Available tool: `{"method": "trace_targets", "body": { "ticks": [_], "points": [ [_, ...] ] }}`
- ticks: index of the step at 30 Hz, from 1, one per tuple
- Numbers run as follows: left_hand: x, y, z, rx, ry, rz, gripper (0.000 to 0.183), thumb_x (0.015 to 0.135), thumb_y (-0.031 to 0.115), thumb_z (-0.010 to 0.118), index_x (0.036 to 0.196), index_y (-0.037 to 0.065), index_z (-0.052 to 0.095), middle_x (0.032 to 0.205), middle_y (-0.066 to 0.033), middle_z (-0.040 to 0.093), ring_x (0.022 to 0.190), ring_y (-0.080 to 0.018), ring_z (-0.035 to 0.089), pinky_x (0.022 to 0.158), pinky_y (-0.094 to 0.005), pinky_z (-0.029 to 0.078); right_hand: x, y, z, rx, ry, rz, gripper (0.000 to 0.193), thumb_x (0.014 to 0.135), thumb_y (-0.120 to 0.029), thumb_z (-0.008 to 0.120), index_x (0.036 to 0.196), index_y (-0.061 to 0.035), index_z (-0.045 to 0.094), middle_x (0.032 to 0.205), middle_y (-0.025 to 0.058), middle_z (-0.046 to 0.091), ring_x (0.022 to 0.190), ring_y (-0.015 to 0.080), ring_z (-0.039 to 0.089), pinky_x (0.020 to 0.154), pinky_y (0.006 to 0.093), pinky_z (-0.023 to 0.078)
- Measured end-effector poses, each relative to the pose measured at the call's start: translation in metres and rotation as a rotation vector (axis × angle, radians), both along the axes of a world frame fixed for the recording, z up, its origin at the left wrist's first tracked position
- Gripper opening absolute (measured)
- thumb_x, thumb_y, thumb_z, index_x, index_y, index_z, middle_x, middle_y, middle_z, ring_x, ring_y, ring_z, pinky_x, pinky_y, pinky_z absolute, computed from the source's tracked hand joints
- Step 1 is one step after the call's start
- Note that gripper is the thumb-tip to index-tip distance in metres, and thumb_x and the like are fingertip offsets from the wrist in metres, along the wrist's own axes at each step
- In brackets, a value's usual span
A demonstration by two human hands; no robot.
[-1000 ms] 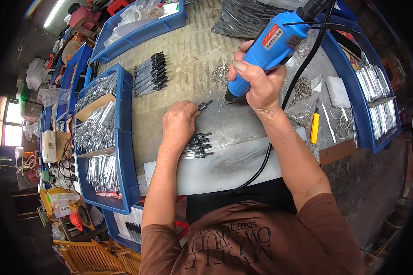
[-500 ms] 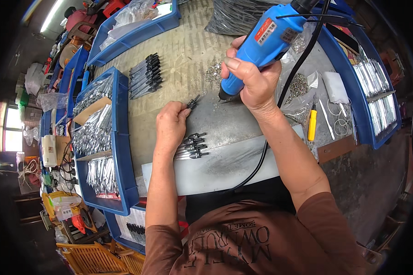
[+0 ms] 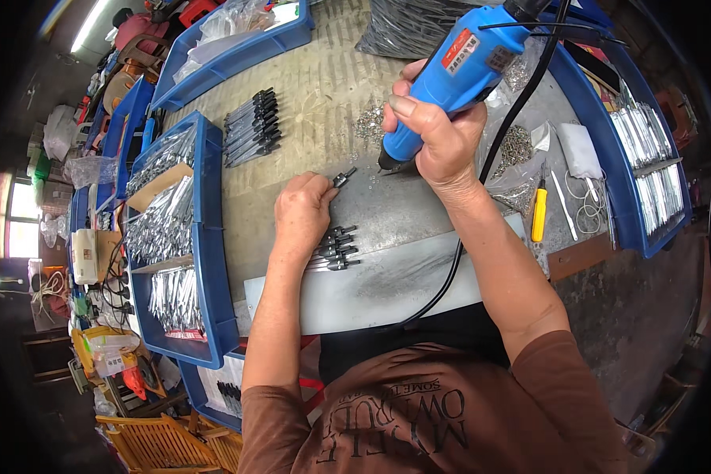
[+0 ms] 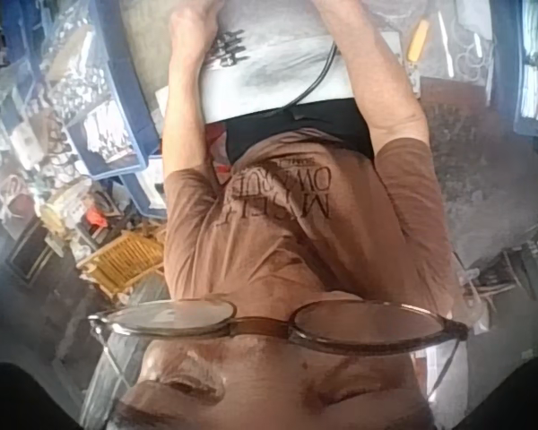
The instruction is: The person assembles small metal components by joining them with screws using an electric screwdriver.
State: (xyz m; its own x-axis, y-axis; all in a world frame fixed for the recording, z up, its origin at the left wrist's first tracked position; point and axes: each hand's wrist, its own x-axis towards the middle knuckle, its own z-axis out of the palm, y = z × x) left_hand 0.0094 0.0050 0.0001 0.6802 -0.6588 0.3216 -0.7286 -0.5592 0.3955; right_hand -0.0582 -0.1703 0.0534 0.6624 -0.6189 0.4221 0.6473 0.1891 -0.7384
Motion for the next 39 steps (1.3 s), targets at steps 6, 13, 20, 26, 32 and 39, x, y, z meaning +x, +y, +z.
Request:
{"method": "trace_targets", "body": {
  "ticks": [6,13,20,26,32,39],
  "points": [
    [0.002,0.003,-0.003,-0.003,0.023,0.021,0.009,0.068,0.006,0.065,0.069,0.002,0.057,0.071,-0.01,0.056,0.069,-0.0291,0.055,0.061,-0.037,0.044,0.003,0.009,0.001,0.029,-0.004,0.022,0.031,0.067,-0.006,0.057,0.094,0.005,0.048,0.075,0.0102,0.053,0.055,0.0184,0.055,0.054,0.0299,0.046],
    [-0.001,0.002,-0.001,-0.056,0.036,0.025,0.009,0.067,0.006,0.065,0.069,0.001,0.057,0.071,-0.0108,0.057,0.071,-0.0295,0.055,0.063,-0.0369,0.044,0.023,0.032,0.008,-0.016,0.016,0.078,0.032,0.066,-0.008,0.059,0.094,0.0051,0.049,0.074,0.0098,0.054,0.055,0.0175,0.055,0.053,0.0302,0.045],
    [0.001,0.003,-0.007,-0.044,0.032,0.037,0.009,0.067,0.008,0.065,0.066,0.003,0.057,0.07,-0.0096,0.057,0.072,-0.029,0.055,0.064,-0.038,0.044,0.039,0.046,0.006,-0.094,0.047,0.122,0.032,0.066,-0.008,0.06,0.093,0.0051,0.049,0.073,0.0094,0.054,0.054,0.0165,0.054,0.051,0.0293,0.045],
    [0.002,0.005,-0.008,-0.085,0.035,0.023,0.009,0.067,0.008,0.065,0.066,0.003,0.057,0.069,-0.0086,0.056,0.072,-0.0287,0.055,0.064,-0.0384,0.044,0.043,0.05,0.004,-0.08,0.067,0.128,0.032,0.065,-0.006,0.06,0.094,0.005,0.049,0.072,0.0097,0.054,0.053,0.0168,0.054,0.051,0.0291,0.046],
    [0.0,0.004,-0.006,-0.075,0.053,0.029,0.008,0.067,0.008,0.064,0.067,0.003,0.057,0.068,-0.0085,0.055,0.072,-0.0283,0.055,0.064,-0.0385,0.044,0.044,0.048,-0.002,-0.086,0.072,0.115,0.033,0.066,-0.006,0.061,0.094,0.0052,0.049,0.072,0.0095,0.054,0.054,0.0169,0.054,0.05,0.0291,0.046],
    [0.0,0.004,-0.01,-0.083,0.073,0.028,0.006,0.067,0.006,0.063,0.068,0.003,0.057,0.068,-0.0084,0.055,0.072,-0.028,0.055,0.065,-0.0388,0.044,0.052,0.053,-0.006,-0.204,0.112,0.089,0.029,0.066,-0.006,0.062,0.092,0.0037,0.051,0.072,0.0062,0.055,0.054,0.0134,0.053,0.051,0.027,0.045]
  ]
}}
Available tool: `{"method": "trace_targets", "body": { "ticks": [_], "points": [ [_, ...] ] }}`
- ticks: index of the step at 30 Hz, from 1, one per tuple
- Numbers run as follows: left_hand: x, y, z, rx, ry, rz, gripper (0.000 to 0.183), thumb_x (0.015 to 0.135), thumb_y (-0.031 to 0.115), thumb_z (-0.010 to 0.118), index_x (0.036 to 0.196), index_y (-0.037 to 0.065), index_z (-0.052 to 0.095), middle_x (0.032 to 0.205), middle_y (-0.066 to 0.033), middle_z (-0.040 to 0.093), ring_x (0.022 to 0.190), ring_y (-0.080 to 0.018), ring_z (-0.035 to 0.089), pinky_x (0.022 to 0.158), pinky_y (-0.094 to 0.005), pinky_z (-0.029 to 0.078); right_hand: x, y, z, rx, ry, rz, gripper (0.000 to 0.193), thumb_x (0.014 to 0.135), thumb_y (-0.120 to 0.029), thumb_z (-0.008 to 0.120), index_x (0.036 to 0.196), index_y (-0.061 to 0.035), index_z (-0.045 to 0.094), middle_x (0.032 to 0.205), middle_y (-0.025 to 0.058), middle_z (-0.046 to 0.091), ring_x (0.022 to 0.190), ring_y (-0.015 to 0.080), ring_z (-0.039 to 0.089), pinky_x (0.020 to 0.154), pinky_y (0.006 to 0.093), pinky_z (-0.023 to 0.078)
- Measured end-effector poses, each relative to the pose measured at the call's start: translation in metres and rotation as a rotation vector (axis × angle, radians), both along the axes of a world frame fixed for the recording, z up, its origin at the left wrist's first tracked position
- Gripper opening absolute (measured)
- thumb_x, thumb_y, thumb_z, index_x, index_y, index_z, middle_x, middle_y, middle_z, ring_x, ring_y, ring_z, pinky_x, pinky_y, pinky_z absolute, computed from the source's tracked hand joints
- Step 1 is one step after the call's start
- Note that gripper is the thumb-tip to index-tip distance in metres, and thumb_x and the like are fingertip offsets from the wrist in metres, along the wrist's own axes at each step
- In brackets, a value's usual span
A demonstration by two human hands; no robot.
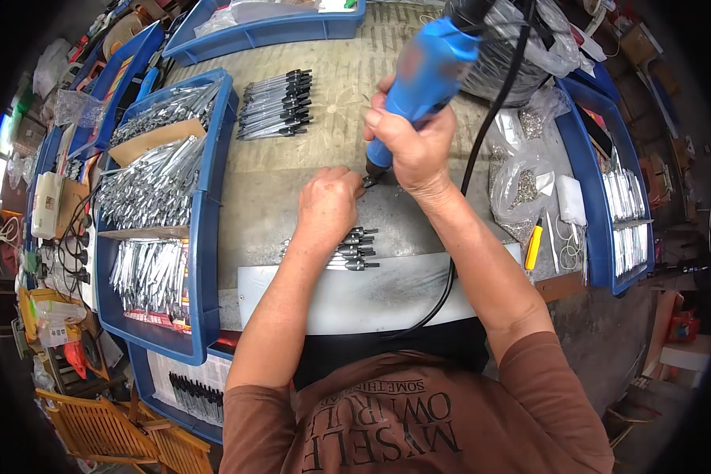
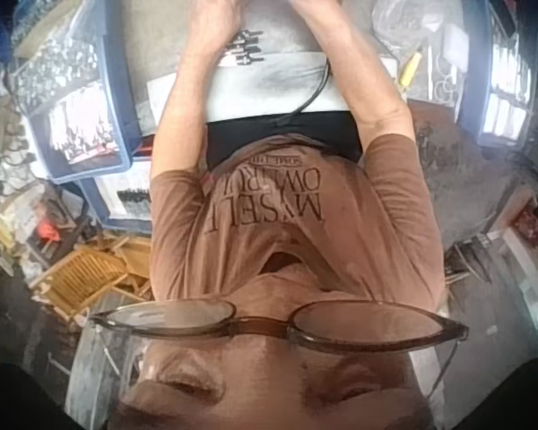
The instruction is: The person assembles small metal components by joining them with screws using an electric screwdriver.
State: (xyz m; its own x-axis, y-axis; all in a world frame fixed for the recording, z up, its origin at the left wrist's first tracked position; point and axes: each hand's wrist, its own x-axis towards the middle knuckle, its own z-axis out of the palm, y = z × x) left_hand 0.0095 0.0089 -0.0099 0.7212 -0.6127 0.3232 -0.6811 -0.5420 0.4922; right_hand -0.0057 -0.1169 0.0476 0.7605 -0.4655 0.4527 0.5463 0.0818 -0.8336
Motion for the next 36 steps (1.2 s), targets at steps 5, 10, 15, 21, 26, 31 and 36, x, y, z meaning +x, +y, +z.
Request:
{"method": "trace_targets", "body": {
  "ticks": [5,10,15,21,26,31,36],
  "points": [
    [0.0,-0.002,0.003,0.005,-0.025,0.016,0.004,0.069,0.004,0.055,0.068,0.006,0.059,0.073,-0.0084,0.058,0.075,-0.0284,0.055,0.066,-0.0394,0.045,0.007,0.014,0.01,-0.134,0.067,-0.067,0.021,0.065,-0.004,0.063,0.083,0.0002,0.054,0.069,0.0028,0.055,0.06,0.0084,0.052,0.054,0.0247,0.044],
    [0.002,-0.002,-0.001,-0.006,0.0,0.007,0.006,0.068,0.003,0.054,0.069,0.006,0.059,0.074,-0.0086,0.058,0.075,-0.0283,0.055,0.066,-0.0397,0.045,0.015,0.017,0.011,-0.31,0.099,-0.075,0.023,0.062,-0.007,0.061,0.083,-0.0022,0.053,0.068,0.0031,0.057,0.062,0.0085,0.053,0.059,0.0246,0.046],
    [-0.002,-0.001,0.007,0.003,0.101,0.055,0.007,0.068,0.002,0.054,0.072,0.005,0.058,0.075,-0.0097,0.057,0.075,-0.0292,0.054,0.066,-0.0409,0.045,0.006,0.021,0.015,-0.353,0.115,-0.05,0.022,0.064,-0.005,0.065,0.083,-0.0011,0.054,0.073,0.0018,0.057,0.065,0.008,0.053,0.058,0.0236,0.044],
    [0.003,0.006,0.006,-0.041,0.097,-0.013,0.005,0.07,0.004,0.058,0.075,0.003,0.058,0.076,-0.014,0.057,0.077,-0.0324,0.055,0.067,-0.0414,0.044,-0.023,0.004,0.022,-0.054,0.031,0.051,0.034,0.066,-0.005,0.064,0.097,0.002,0.049,0.074,0.0063,0.054,0.057,0.0139,0.054,0.052,0.0264,0.045],
    [0.004,0.023,0.024,-0.037,0.2,-0.094,0.01,0.069,0.006,0.062,0.076,0.0,0.056,0.076,-0.0147,0.057,0.076,-0.0324,0.055,0.066,-0.0379,0.043,-0.05,-0.015,0.025,0.07,0.001,-0.057,0.037,0.066,-0.005,0.06,0.099,0.0034,0.046,0.074,0.0115,0.052,0.057,0.0199,0.055,0.053,0.0315,0.046],
    [-0.009,0.041,0.035,0.083,0.222,-0.168,0.011,0.073,0.007,0.059,0.081,0.0,0.057,0.08,-0.0145,0.057,0.077,-0.0317,0.055,0.068,-0.0368,0.043,-0.063,-0.037,0.01,0.158,-0.045,-0.102,0.036,0.066,-0.006,0.059,0.098,0.0024,0.046,0.073,0.0124,0.051,0.055,0.0215,0.054,0.052,0.0322,0.046],
    [-0.015,0.057,0.029,0.11,0.182,-0.235,0.029,0.072,0.021,0.064,0.091,0.0,0.057,0.085,-0.0143,0.057,0.082,-0.0313,0.054,0.072,-0.0373,0.043,-0.064,-0.048,0.002,0.246,-0.096,-0.093,0.032,0.066,-0.005,0.059,0.095,0.0042,0.048,0.075,0.0102,0.053,0.055,0.0185,0.055,0.053,0.0299,0.046]
  ]
}}
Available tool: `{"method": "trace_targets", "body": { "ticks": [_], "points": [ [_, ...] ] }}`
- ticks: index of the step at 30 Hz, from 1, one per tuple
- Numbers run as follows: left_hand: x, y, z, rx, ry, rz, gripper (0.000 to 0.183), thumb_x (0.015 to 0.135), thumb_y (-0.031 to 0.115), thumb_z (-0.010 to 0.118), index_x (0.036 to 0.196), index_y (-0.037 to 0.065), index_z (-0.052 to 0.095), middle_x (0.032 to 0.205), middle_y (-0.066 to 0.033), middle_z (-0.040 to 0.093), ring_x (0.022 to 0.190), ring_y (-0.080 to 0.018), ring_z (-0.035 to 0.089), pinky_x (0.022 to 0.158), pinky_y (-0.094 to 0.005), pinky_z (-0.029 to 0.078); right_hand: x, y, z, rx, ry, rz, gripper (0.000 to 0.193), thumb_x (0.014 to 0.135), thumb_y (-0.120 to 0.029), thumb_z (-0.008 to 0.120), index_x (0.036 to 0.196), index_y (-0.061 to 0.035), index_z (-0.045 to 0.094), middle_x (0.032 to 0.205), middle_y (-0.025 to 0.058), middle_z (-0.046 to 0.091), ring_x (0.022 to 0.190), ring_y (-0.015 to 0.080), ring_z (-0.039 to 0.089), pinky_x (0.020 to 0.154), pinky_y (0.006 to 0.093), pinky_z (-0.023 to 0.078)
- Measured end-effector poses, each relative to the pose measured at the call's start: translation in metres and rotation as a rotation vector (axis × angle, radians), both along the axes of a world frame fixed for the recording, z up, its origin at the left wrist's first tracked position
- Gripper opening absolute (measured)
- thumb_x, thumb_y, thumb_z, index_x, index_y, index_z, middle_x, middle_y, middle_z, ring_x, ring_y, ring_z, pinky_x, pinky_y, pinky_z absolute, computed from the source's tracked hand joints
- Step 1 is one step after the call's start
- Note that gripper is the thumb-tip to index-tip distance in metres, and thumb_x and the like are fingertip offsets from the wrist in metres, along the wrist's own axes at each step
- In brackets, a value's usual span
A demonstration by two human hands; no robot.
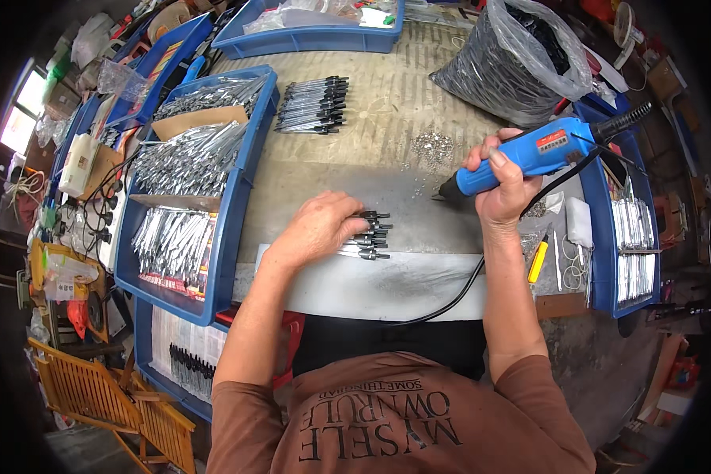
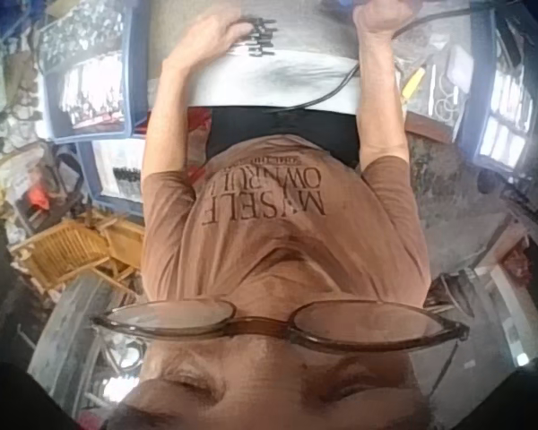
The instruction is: The person assembles small metal components by joining them with screws using an electric screwdriver.
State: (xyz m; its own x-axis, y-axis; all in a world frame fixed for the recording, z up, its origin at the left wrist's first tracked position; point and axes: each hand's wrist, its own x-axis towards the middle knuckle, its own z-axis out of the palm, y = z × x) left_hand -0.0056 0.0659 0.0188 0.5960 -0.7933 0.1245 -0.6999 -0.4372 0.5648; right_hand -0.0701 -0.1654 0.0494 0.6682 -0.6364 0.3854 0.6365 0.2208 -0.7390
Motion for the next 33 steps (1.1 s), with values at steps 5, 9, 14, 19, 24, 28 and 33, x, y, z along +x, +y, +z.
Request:
{"method": "trace_targets", "body": {
  "ticks": [5,9,14,19,24,28,33],
  "points": [
    [-0.015,0.004,0.012,0.213,-0.091,-0.09,0.082,0.05,0.047,0.073,0.114,0.002,0.049,0.105,-0.0127,0.051,0.102,-0.0306,0.046,0.087,-0.0401,0.036,0.002,-0.001,-0.003,0.008,-0.005,0.008,0.032,0.066,-0.006,0.06,0.094,0.0045,0.049,0.074,0.0097,0.053,0.054,0.0188,0.054,0.052,0.0299,0.045],
    [-0.011,0.002,0.009,0.208,-0.006,-0.05,0.079,0.05,0.044,0.075,0.112,0.003,0.048,0.105,-0.0129,0.05,0.105,-0.0306,0.044,0.089,-0.04,0.034,0.002,0.0,0.0,-0.003,-0.014,0.012,0.032,0.066,-0.007,0.06,0.094,0.0048,0.048,0.073,0.0097,0.053,0.054,0.0189,0.054,0.051,0.03,0.045],
    [-0.009,-0.001,0.006,0.251,0.067,-0.072,0.065,0.059,0.037,0.073,0.108,0.003,0.049,0.103,-0.0138,0.051,0.104,-0.0314,0.045,0.088,-0.0402,0.035,0.003,-0.003,-0.004,-0.022,0.003,0.002,0.031,0.067,-0.007,0.057,0.095,0.0034,0.047,0.074,0.0114,0.051,0.055,0.0202,0.052,0.053,0.0331,0.045],
    [-0.015,-0.001,0.008,0.278,0.074,-0.023,0.055,0.065,0.03,0.071,0.107,0.003,0.049,0.102,-0.012,0.051,0.107,-0.0293,0.043,0.086,-0.0415,0.034,0.005,-0.005,-0.003,0.016,-0.025,0.019,0.031,0.067,-0.006,0.058,0.093,0.0045,0.047,0.072,0.0111,0.051,0.054,0.0205,0.053,0.052,0.0322,0.045],
    [-0.012,-0.001,0.002,0.22,0.044,-0.017,0.054,0.065,0.03,0.071,0.106,0.002,0.05,0.096,-0.0149,0.053,0.098,-0.0325,0.048,0.084,-0.0397,0.038,0.008,-0.009,-0.005,0.023,-0.043,-0.006,0.03,0.066,-0.006,0.059,0.091,0.0068,0.048,0.073,0.0115,0.05,0.051,0.0207,0.054,0.051,0.0309,0.046],
    [-0.013,-0.004,0.006,0.185,0.071,-0.056,0.047,0.064,0.027,0.072,0.099,0.001,0.053,0.09,-0.0161,0.055,0.092,-0.033,0.051,0.08,-0.0392,0.04,0.008,-0.008,-0.005,0.018,-0.045,-0.006,0.03,0.066,-0.006,0.059,0.09,0.0075,0.049,0.072,0.0122,0.05,0.05,0.021,0.054,0.051,0.031,0.046],
    [-0.016,-0.006,0.008,0.202,0.091,-0.046,0.043,0.063,0.022,0.073,0.095,0.0,0.054,0.089,-0.0153,0.055,0.093,-0.033,0.051,0.08,-0.039,0.04,0.007,-0.007,-0.003,0.019,-0.032,-0.024,0.029,0.066,-0.006,0.06,0.089,0.0078,0.049,0.072,0.0123,0.05,0.049,0.0212,0.054,0.05,0.031,0.046]
  ]
}}
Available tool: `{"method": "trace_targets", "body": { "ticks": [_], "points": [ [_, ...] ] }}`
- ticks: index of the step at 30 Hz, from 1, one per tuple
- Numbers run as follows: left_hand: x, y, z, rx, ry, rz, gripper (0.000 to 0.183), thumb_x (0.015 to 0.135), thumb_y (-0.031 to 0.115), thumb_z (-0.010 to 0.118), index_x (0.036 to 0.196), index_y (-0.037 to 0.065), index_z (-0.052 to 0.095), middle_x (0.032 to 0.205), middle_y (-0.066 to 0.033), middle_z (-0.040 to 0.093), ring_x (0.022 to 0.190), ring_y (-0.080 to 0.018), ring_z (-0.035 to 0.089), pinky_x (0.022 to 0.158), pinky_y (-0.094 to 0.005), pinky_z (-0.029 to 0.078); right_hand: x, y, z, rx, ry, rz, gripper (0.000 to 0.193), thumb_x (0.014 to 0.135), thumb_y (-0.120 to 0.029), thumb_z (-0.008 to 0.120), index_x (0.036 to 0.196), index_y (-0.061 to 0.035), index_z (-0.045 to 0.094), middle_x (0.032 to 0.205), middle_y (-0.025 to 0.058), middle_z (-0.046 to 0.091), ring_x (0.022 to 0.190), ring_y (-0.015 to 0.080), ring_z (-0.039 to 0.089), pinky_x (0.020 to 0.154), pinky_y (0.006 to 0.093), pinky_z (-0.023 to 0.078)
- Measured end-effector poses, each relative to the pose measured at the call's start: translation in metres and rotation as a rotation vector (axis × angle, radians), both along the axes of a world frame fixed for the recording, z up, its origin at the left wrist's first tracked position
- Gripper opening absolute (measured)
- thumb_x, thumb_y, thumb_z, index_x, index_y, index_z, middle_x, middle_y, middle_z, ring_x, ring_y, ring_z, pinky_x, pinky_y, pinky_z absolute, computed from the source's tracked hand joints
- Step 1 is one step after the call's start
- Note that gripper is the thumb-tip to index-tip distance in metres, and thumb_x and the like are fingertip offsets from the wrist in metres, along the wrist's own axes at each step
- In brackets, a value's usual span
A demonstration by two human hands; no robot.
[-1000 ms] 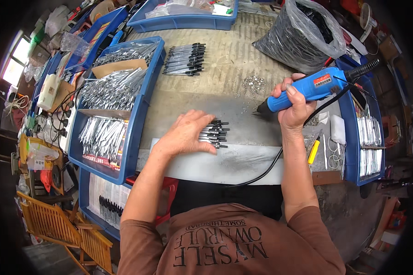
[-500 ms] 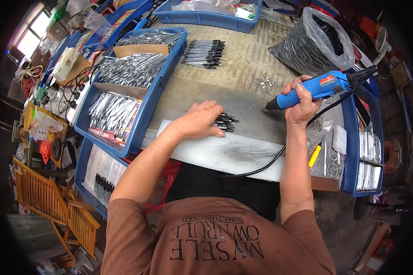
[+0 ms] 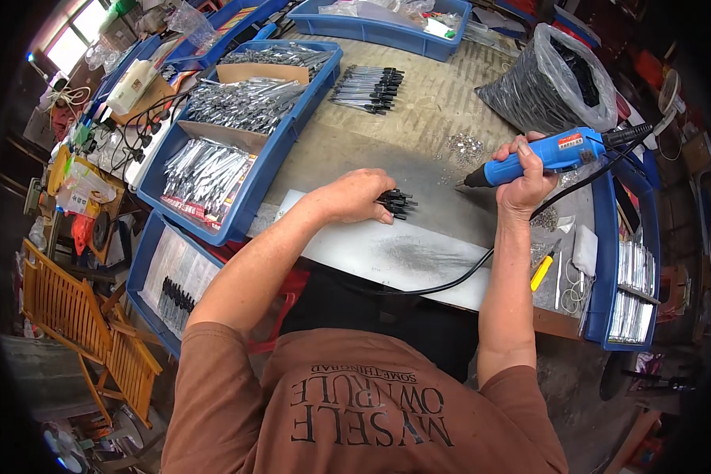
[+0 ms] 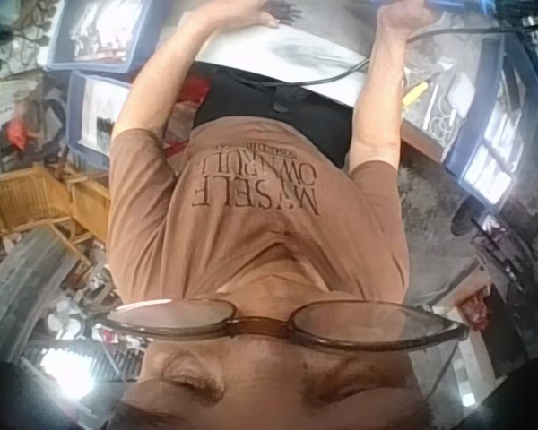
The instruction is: The person assembles small metal components by joining them with screws using an electric screwdriver.
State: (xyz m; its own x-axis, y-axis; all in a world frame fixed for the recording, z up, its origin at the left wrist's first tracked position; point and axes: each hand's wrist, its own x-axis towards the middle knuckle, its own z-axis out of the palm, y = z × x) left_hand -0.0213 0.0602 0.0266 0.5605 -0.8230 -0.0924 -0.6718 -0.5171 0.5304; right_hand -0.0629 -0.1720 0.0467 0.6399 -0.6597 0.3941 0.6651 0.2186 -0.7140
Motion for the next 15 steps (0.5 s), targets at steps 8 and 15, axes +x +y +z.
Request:
{"method": "trace_targets", "body": {
  "ticks": [8,15],
  "points": [
    [-0.003,-0.003,0.012,0.094,0.1,0.056,0.039,0.064,0.019,0.073,0.091,-0.001,0.054,0.086,-0.0191,0.059,0.091,-0.0351,0.055,0.076,-0.0411,0.042,0.0,-0.003,0.0,0.03,-0.041,0.006,0.029,0.066,-0.007,0.06,0.088,0.0076,0.049,0.071,0.0128,0.051,0.048,0.0213,0.054,0.048,0.0321,0.046],
    [-0.004,-0.005,0.018,0.129,0.062,0.022,0.034,0.062,0.011,0.073,0.089,0.0,0.055,0.083,-0.017,0.06,0.087,-0.0326,0.057,0.074,-0.0389,0.043,0.0,-0.002,0.002,0.032,-0.03,-0.002,0.027,0.065,-0.007,0.06,0.086,0.0068,0.049,0.069,0.0112,0.051,0.048,0.0206,0.053,0.048,0.0318,0.046]
  ]
}}
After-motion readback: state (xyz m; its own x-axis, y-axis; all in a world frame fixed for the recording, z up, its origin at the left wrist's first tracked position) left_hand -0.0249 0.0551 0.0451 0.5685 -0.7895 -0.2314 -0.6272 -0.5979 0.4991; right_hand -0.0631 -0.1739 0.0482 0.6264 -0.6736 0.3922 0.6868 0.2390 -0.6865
